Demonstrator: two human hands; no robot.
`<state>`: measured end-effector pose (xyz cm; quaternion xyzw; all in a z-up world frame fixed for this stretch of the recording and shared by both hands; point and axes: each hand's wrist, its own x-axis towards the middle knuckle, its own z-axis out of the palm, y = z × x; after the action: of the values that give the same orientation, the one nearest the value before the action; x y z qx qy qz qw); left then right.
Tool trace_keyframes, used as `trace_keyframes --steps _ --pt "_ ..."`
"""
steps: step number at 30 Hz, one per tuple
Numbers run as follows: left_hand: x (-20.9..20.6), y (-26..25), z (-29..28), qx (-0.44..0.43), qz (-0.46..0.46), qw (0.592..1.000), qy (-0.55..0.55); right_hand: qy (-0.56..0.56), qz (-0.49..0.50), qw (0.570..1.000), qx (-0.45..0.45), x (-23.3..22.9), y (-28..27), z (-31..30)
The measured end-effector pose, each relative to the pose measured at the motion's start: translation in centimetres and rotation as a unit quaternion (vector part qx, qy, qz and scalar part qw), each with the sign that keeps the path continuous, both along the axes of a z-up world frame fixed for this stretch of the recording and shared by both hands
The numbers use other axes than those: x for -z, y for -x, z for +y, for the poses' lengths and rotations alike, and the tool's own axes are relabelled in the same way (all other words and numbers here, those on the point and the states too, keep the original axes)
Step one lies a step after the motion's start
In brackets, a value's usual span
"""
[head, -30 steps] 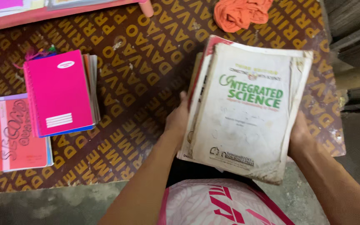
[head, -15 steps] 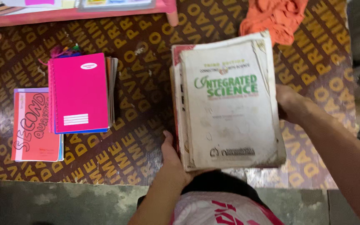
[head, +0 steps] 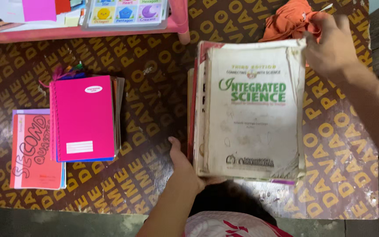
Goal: The person wipes the covers of several textbooks and a speaker box with an orange cloth, then stacks them. They then sort a pile of loose papers and documents into separate stacks on the floor.
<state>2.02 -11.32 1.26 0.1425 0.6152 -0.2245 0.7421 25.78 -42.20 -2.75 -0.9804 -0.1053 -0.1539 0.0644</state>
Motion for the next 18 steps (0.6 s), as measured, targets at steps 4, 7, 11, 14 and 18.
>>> trace_keyframes --steps 4,7,11,14,18 --pt "0.0 -2.3 0.0 0.006 0.052 0.997 -0.049 0.202 -0.149 0.941 -0.226 2.4 -4.7 -1.7" --pt "0.4 -2.5 0.0 0.032 0.015 0.998 -0.055 0.13 0.072 0.979 -0.136 4.7 -7.4 -1.5" --pt "2.7 -2.0 0.5 0.119 -0.009 0.992 -0.045 0.055 0.144 0.985 -0.073 8.9 -5.9 -4.2" --pt "5.6 -2.2 0.9 0.197 -0.028 0.975 -0.101 0.006 0.177 0.984 0.016 10.2 -0.6 -9.8" --pt "4.6 -2.8 0.8 0.404 -0.039 0.809 -0.426 0.058 0.184 0.966 0.17 9.0 10.2 -12.5"
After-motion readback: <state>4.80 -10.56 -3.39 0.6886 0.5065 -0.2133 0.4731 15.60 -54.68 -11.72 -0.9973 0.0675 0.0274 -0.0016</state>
